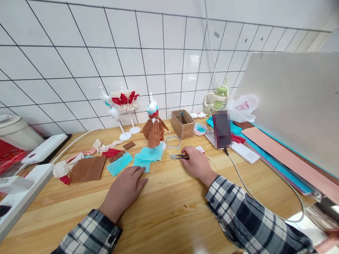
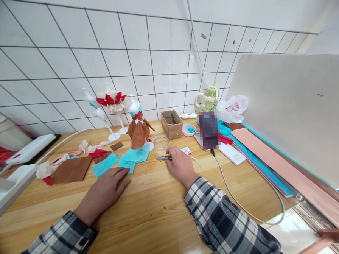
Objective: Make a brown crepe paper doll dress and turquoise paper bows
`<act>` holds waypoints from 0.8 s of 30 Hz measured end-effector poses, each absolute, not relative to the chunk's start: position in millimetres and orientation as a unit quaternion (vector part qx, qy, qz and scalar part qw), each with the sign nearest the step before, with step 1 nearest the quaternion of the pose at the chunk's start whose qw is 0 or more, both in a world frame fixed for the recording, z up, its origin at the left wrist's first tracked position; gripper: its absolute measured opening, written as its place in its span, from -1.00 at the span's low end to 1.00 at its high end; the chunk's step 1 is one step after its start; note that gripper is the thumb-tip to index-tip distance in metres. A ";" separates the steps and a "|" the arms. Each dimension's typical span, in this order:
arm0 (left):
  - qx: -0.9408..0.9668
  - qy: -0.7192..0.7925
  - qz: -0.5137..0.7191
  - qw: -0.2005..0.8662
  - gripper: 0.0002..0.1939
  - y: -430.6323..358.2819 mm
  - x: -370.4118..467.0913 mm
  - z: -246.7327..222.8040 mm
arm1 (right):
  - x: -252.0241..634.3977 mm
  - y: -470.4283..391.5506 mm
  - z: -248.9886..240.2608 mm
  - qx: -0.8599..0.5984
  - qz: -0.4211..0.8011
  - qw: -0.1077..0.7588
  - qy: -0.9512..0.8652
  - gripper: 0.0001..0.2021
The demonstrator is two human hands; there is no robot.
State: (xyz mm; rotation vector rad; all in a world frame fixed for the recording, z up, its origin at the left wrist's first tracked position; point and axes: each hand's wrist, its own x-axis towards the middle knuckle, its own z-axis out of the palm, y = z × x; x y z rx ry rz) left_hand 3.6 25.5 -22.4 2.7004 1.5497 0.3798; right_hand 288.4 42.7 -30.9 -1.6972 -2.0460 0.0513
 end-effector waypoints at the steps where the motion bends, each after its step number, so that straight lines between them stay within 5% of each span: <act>1: 0.869 0.482 0.110 0.014 -0.63 23.4 0.9 -21.4 | 282.5 39.2 -30.1 -0.589 0.018 0.253 -0.767 -0.82; 6: 0.923 0.370 0.075 0.075 -0.75 10.8 17.6 -12.0 | 238.6 26.6 -29.3 -0.432 -0.002 0.226 -0.873 -0.77; 11: 0.903 0.412 0.096 0.069 -0.77 11.0 21.3 -11.7 | 219.5 44.7 -36.8 -0.482 0.023 0.166 -0.860 -0.75; 18: 0.884 0.428 0.161 0.098 -0.76 19.0 9.7 -18.9 | 235.0 36.9 -26.1 -0.419 0.069 0.279 -0.862 -0.73; 24: 0.761 0.462 0.289 0.352 -0.79 19.2 11.1 -22.5 | 232.1 11.7 -23.8 -0.375 0.194 0.362 -0.831 -0.45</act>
